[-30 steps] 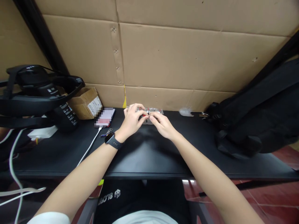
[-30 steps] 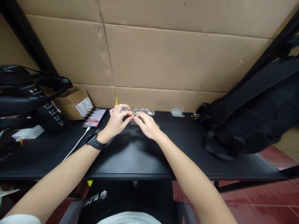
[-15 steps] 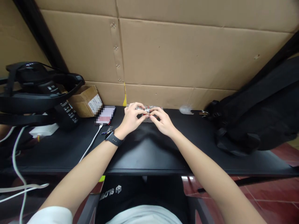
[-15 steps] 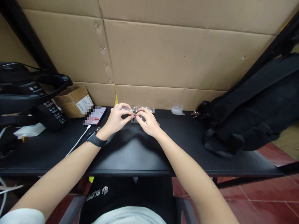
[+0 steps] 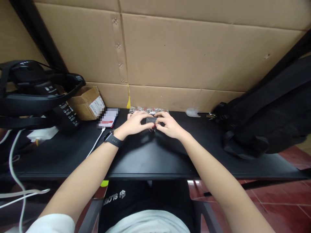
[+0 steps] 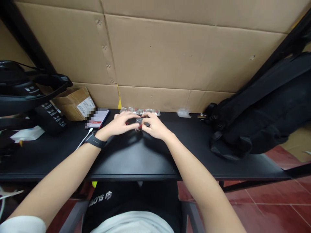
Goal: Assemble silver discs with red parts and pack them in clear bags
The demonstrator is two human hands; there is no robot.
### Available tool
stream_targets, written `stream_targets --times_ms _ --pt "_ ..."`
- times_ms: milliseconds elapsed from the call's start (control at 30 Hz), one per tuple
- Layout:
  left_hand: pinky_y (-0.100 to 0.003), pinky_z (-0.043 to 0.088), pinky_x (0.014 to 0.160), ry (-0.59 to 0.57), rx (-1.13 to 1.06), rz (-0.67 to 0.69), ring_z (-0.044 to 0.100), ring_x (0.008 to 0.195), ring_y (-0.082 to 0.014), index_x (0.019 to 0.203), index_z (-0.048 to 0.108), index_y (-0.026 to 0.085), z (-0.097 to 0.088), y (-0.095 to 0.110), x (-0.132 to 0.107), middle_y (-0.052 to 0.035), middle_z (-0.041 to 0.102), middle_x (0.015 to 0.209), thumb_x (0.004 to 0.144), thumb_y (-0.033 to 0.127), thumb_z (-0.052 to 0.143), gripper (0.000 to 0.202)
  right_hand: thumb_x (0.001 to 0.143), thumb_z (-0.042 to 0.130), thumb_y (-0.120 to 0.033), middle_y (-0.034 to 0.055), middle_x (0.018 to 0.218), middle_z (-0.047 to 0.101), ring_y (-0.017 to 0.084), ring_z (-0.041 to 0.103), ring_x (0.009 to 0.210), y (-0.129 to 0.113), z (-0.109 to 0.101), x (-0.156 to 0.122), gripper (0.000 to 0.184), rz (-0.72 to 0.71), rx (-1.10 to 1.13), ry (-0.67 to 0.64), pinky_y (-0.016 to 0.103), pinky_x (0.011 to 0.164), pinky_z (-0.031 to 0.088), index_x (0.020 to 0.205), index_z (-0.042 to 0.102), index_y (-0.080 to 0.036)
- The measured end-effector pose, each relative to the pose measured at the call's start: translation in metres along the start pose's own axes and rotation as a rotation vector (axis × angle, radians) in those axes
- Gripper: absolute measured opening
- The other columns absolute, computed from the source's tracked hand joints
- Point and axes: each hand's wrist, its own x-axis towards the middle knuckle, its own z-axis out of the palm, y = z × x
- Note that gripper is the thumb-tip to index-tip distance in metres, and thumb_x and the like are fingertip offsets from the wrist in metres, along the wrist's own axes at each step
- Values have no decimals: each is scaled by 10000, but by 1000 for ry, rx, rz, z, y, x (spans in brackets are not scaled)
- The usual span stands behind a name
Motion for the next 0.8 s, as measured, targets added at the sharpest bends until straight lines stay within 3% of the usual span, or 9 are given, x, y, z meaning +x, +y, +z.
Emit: stream_targets --times_ms 67,133,300,433,600,800 --pt "-436 397 1033 128 23 -116 604 1229 -282 1194 742 325 -8 -8 2 -38 721 1281 1024 487 482 350 897 645 -223 102 1312 621 288 568 1226 0 -2 -2 124 1 -33 -88 510 1103 449 808 731 -223" --pt "-439 400 998 176 108 -222 626 1179 -293 1100 771 297 -15 -18 3 -52 747 1203 1008 403 492 312 888 662 -225 107 1342 616 307 558 1261 -1 -5 -4 130 6 -75 -154 518 1103 450 787 744 -221" --pt "-501 349 1006 -39 271 -270 623 1168 -352 952 810 300 -20 -38 0 -53 774 1173 870 287 644 186 890 652 -216 101 1220 686 274 643 1150 3 -23 -5 130 18 -102 -232 426 1039 491 820 761 -218" --pt "-518 325 1002 -62 351 -278 622 1158 -341 1021 804 304 -13 -51 -1 -60 782 1168 869 203 588 282 843 645 -156 66 1009 736 230 689 952 19 -39 -8 146 158 -171 -307 329 897 517 915 758 -214" --pt "-513 322 1009 -152 384 -298 603 1203 -343 1097 801 331 -10 -66 -2 -55 759 1254 857 117 513 432 785 747 -202 108 1171 714 257 691 1023 45 -42 -15 376 313 -287 -370 333 894 520 1161 725 -199" --pt "-476 329 997 -218 240 -338 649 1165 -310 1075 780 327 -20 -82 -5 -23 786 1158 851 114 581 368 790 776 -223 60 1098 758 219 715 933 60 -38 -17 347 367 -181 -394 311 858 536 1132 718 -221"
